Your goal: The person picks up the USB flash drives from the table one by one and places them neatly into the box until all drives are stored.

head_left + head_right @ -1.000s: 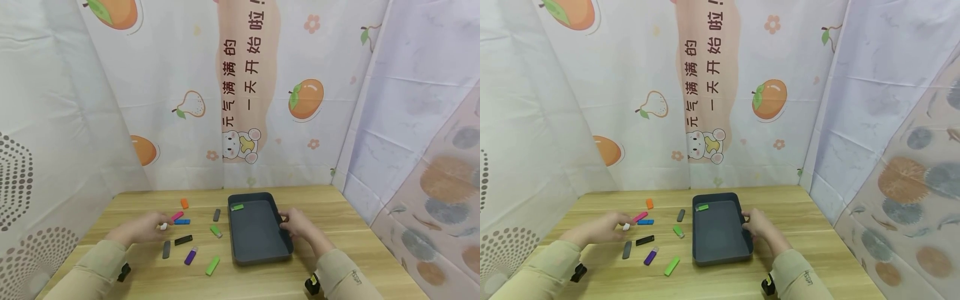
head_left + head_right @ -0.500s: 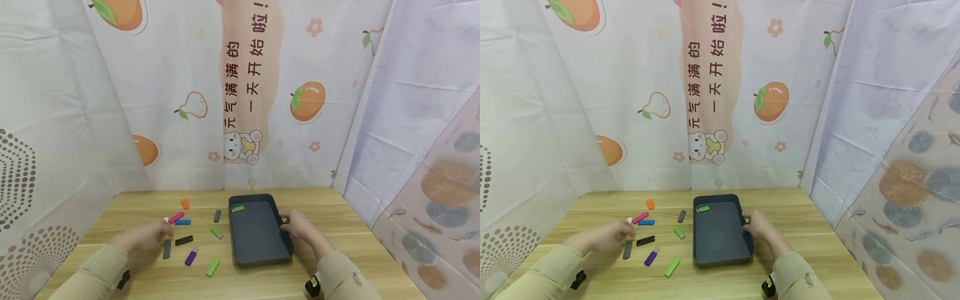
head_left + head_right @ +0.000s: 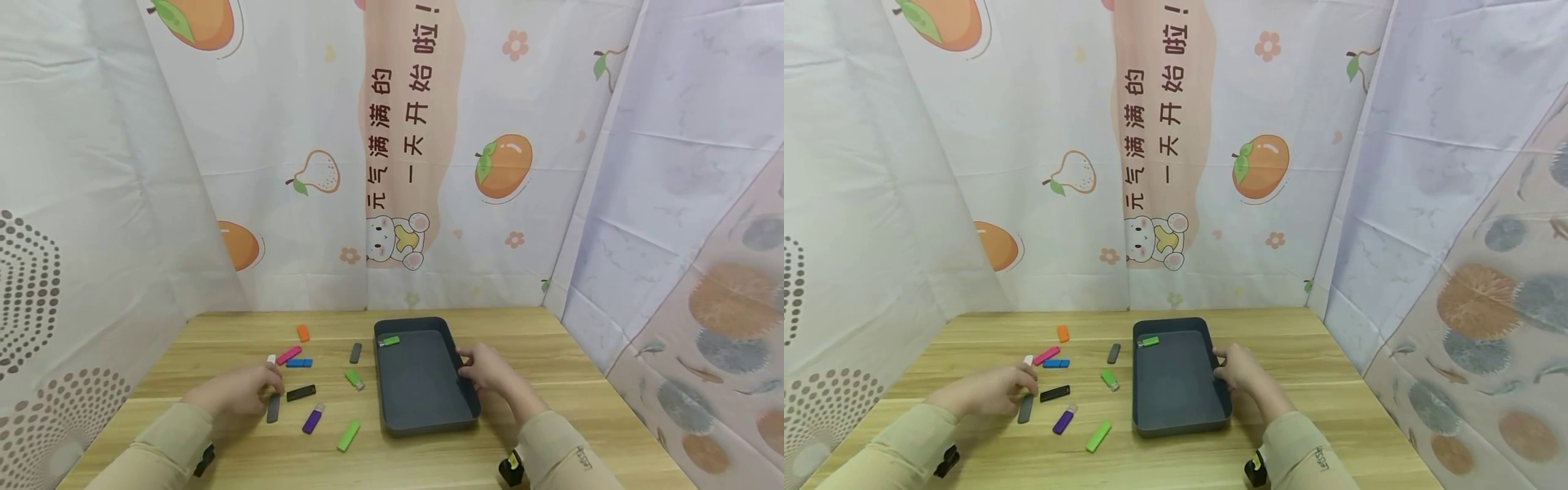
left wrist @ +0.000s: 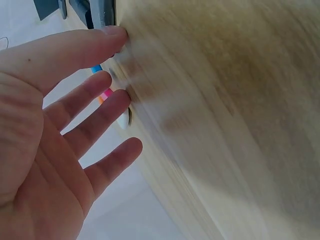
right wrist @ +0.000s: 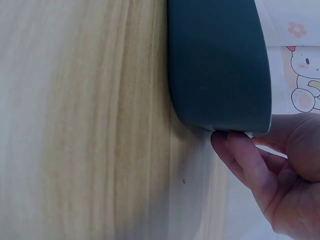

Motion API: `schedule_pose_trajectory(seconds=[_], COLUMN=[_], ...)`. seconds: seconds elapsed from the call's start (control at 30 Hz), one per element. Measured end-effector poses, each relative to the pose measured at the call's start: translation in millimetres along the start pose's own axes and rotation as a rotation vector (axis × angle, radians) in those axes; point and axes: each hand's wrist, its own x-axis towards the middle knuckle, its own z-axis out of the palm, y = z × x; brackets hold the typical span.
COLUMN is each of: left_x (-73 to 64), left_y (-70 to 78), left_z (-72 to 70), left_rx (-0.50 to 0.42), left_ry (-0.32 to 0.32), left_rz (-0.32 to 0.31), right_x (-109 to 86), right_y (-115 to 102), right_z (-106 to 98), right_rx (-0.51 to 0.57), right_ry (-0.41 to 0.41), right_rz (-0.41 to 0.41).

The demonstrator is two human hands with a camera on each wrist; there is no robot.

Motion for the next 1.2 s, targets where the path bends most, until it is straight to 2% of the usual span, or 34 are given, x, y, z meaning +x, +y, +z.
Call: schedule_pose_trajectory(seconds=[0.4, 0.53, 0.93, 1.2], left_x=[-2.6, -2.7, -3.6, -3.2], left_y=[0.8, 1.7, 6.2, 6.2], left_z=[0.3, -0.3, -0.1, 1.3], left_rx=[-0.033, -0.040, -0.048, -0.039], left_ry=[0.005, 0.006, 0.007, 0.017], left_rz=[-0.029, -0.019, -0.069, -0.066], right_x=[-1.9, -0.8, -0.5, -0.5], right_y=[-2.6, -2.0, 0.1, 0.3], right_z=[0.0, -1.0, -0.4, 0.0], right_rx=[0.001, -0.003, -0.005, -0.002], right_ry=[-0.001, -0.004, 0.001, -0.001], right_rz=[-0.001, 0.001, 0.007, 0.010])
